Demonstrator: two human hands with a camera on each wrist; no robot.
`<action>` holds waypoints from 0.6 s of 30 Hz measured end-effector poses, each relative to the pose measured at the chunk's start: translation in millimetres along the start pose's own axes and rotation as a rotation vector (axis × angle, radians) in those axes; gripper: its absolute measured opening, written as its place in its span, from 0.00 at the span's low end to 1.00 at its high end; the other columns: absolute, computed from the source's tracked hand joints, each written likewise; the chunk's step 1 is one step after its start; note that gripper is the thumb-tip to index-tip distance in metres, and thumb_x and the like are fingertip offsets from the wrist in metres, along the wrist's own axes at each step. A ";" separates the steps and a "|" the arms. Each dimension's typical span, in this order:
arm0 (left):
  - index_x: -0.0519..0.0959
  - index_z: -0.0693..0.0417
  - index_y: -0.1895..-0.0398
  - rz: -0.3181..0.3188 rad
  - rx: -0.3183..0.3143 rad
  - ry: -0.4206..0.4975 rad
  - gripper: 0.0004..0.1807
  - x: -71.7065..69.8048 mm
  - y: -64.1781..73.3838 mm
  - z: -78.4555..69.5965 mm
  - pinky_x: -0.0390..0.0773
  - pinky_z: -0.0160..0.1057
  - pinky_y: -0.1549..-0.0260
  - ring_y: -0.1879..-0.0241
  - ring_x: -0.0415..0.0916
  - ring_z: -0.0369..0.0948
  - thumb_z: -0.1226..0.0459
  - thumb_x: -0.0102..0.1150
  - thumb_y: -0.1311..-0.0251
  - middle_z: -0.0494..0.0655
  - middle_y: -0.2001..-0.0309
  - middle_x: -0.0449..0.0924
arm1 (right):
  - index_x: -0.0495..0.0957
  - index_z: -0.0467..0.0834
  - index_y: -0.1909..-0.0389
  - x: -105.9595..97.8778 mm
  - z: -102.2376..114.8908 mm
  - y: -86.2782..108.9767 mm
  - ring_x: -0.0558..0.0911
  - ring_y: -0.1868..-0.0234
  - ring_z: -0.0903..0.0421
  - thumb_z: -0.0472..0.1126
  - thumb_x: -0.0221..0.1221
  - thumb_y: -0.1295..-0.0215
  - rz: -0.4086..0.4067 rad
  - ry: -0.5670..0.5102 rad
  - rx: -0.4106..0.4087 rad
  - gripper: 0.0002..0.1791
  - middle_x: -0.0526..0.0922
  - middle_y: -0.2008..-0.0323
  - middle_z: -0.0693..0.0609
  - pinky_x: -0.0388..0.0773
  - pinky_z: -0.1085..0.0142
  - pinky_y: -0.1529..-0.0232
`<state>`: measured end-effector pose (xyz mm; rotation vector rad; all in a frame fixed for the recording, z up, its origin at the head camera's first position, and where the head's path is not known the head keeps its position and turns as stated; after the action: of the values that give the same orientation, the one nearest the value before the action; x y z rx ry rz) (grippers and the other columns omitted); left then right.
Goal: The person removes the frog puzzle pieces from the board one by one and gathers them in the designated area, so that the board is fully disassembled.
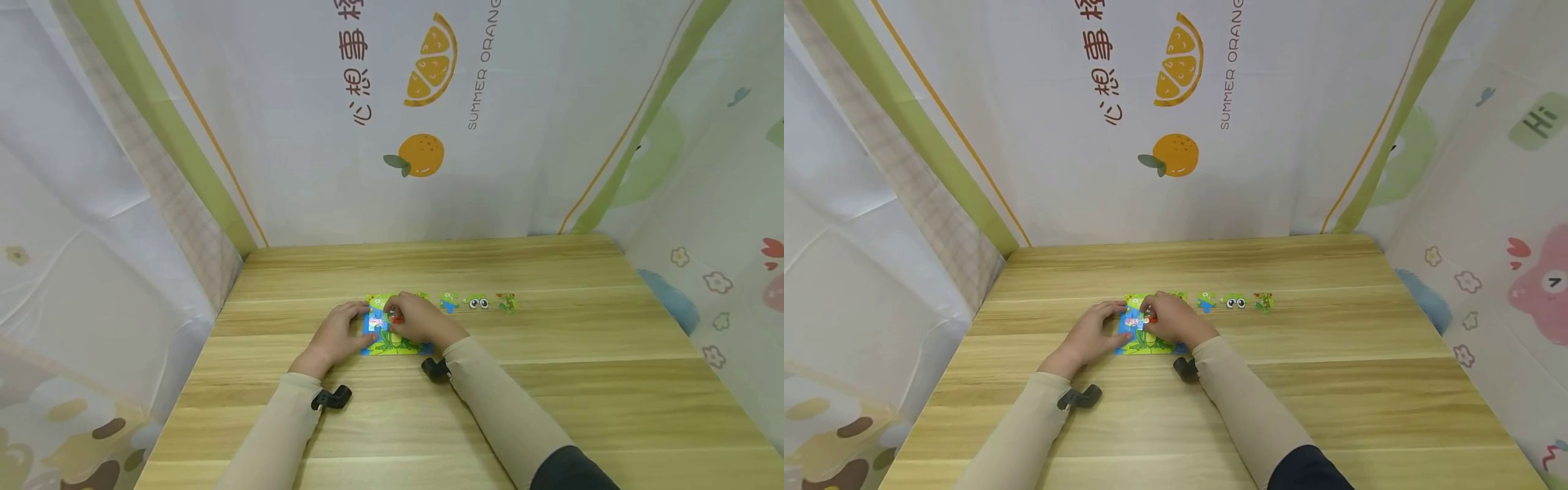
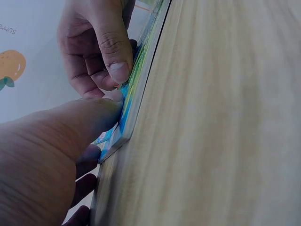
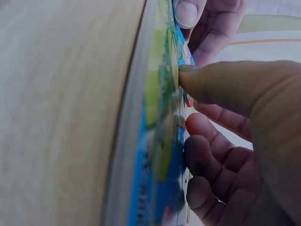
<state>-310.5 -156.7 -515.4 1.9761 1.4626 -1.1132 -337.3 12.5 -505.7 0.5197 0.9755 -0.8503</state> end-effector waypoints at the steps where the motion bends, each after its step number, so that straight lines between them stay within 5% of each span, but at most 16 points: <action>1: 0.78 0.54 0.32 0.000 0.000 0.000 0.35 -0.3 0.0 -0.3 0.66 0.55 0.26 0.24 0.62 0.51 0.49 0.75 0.38 0.45 0.26 0.70 | 0.81 0.45 0.42 -0.2 0.0 -0.2 0.75 0.63 0.58 0.48 0.70 0.30 -0.001 -0.004 0.000 0.20 0.76 0.62 0.56 0.78 0.66 0.60; 18: 0.78 0.57 0.31 -0.014 0.014 0.002 0.35 -0.9 0.5 -1.5 0.65 0.55 0.26 0.24 0.62 0.52 0.49 0.75 0.38 0.46 0.27 0.71 | 0.83 0.45 0.47 -2.9 -0.3 -3.5 0.79 0.66 0.61 0.39 0.67 0.28 -0.044 -0.082 0.014 0.11 0.80 0.65 0.60 0.81 0.67 0.60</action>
<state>-309.6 -156.3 -513.9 1.9800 1.4752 -1.1303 -341.1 11.8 -503.4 0.4731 0.9095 -0.9121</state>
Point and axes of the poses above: each hand's wrist, its own y-axis away from the middle knuckle, its own x-axis out of the palm, z = x × y, the point moved 7 cm from there along -y, towards the middle knuckle
